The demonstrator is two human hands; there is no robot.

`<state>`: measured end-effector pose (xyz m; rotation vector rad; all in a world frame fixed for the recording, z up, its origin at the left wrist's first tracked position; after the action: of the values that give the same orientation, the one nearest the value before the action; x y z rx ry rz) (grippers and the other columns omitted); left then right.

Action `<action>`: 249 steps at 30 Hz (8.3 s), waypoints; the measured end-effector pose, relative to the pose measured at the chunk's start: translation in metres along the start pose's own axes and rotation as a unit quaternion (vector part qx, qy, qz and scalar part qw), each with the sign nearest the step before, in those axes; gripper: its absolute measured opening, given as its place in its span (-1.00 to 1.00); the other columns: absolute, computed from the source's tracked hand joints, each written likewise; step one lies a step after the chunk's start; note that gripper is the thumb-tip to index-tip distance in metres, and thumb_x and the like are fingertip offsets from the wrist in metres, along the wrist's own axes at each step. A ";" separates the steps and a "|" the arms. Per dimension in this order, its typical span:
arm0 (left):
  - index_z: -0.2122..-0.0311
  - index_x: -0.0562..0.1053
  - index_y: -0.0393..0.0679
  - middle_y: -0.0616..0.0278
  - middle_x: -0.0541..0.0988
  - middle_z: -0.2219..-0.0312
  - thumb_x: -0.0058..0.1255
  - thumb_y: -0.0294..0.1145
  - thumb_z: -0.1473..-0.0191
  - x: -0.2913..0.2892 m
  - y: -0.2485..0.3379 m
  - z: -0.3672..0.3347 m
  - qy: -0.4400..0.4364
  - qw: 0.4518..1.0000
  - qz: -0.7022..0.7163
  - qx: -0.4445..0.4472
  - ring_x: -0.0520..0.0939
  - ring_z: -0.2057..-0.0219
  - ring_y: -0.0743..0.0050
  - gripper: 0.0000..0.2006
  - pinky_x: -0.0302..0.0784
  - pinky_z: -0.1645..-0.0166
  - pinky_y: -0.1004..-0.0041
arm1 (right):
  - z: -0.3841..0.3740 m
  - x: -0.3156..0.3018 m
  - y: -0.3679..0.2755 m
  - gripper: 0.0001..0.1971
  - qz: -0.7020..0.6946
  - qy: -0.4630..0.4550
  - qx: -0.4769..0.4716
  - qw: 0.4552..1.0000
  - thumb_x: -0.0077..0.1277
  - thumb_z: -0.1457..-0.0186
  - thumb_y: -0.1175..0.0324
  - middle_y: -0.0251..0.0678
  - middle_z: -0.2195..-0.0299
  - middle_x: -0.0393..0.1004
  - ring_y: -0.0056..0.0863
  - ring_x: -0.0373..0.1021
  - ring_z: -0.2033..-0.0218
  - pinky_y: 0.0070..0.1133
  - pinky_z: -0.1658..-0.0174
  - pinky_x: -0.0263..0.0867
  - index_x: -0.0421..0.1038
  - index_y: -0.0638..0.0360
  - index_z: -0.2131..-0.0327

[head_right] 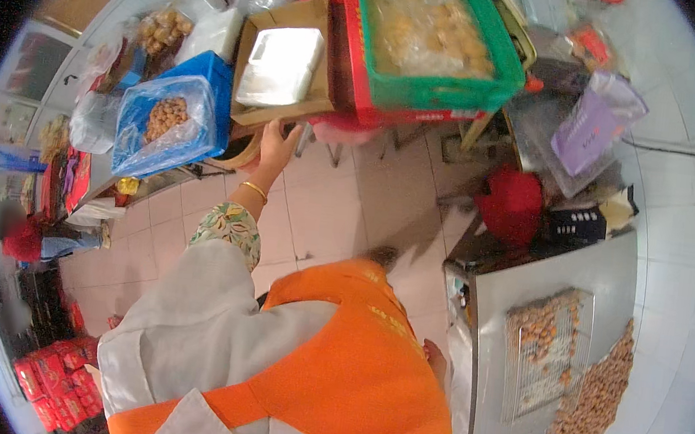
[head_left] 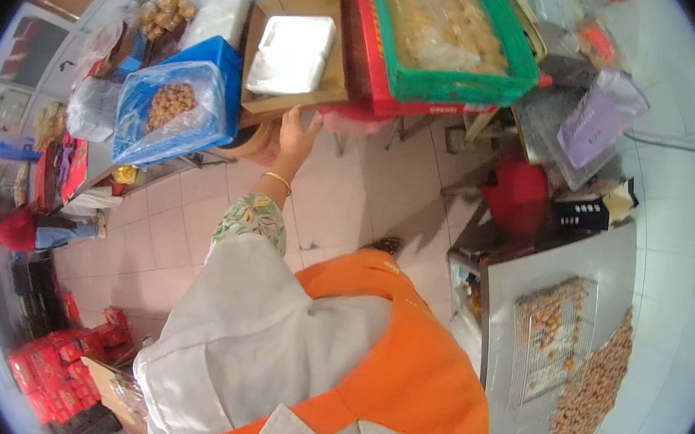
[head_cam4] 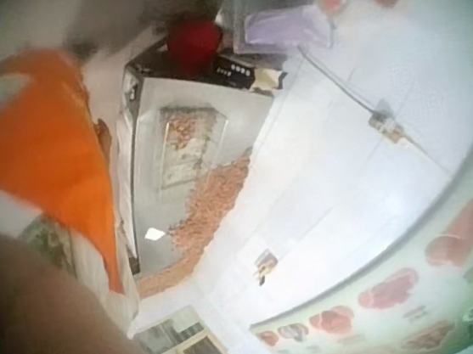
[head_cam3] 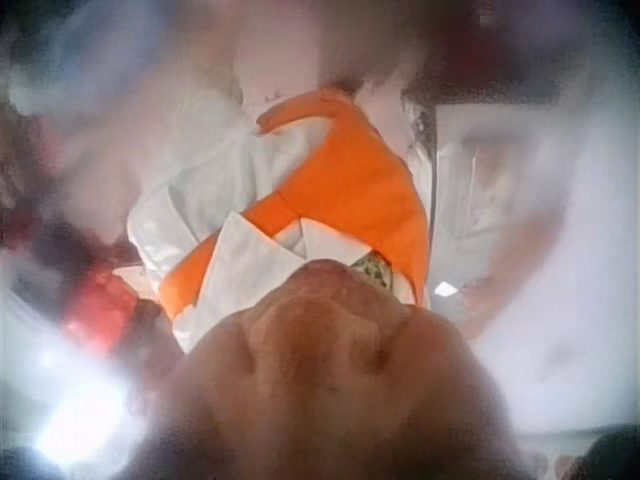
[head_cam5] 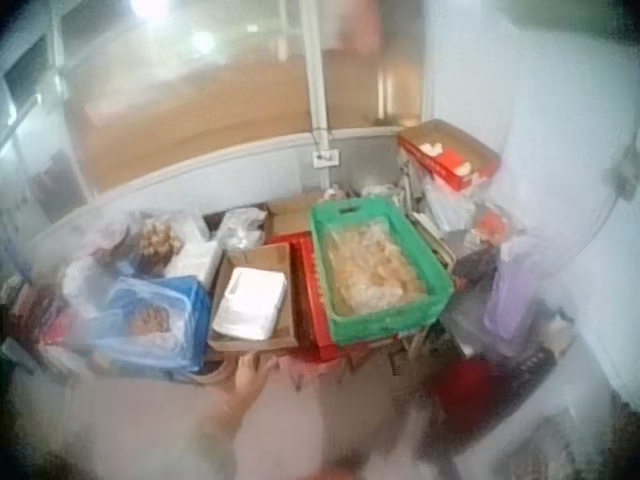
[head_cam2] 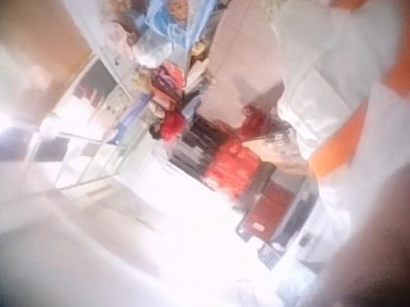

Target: The person scoops small round snacks from a wire rack into a plastic container, weighs the container on a digital scale, and adjusts the quantity by hand. The person repeats this process multiple times, transferring snacks between the rack, scale, and containers.

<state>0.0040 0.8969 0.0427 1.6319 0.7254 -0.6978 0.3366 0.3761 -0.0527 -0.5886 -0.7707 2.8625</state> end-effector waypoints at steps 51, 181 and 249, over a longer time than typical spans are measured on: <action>0.40 0.49 -0.12 0.23 0.48 0.50 0.06 -0.44 0.01 -0.271 0.193 -0.156 -0.105 0.874 0.005 0.474 0.49 0.34 0.16 -0.96 0.32 0.16 0.31 | 0.141 0.202 -0.707 -0.78 0.264 -0.060 -0.709 0.651 -0.03 -0.13 0.32 -0.17 0.37 0.45 -0.21 0.41 0.34 -0.37 0.29 0.33 0.38 0.21 0.19; -0.34 -0.40 0.08 0.00 -0.17 -0.31 -0.11 -0.36 -0.18 -0.255 0.055 0.013 0.185 0.801 0.569 0.012 -0.01 -0.30 0.10 -0.17 0.12 -0.25 0.20 | 0.195 0.297 -0.628 -0.86 0.154 -0.422 -0.657 0.606 0.04 -0.11 0.44 -0.31 0.38 0.48 -0.58 0.41 0.34 -0.64 0.27 0.31 0.45 0.26 0.26; 0.08 0.38 -0.49 -0.19 0.49 0.09 0.19 -0.25 0.06 -0.049 -0.137 -0.288 0.166 0.972 0.091 -0.137 0.55 0.09 0.09 -0.47 0.45 -0.01 0.24 | 0.069 0.005 -0.543 -0.77 -0.307 0.180 -0.484 0.800 -0.21 -0.31 0.24 -0.58 0.62 0.17 -0.78 0.04 0.62 -0.74 0.55 -0.06 0.26 0.08 0.42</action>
<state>-0.1161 1.1962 0.0427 1.5487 0.8551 -0.1821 0.3117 0.8149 0.2745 -0.7377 -1.8939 1.5476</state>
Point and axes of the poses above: each hand's wrist, its own z-axis away from the middle knuckle, its own x-axis out of the palm, y = z × x, the point moved 8 cm from there along -z, towards the middle knuckle
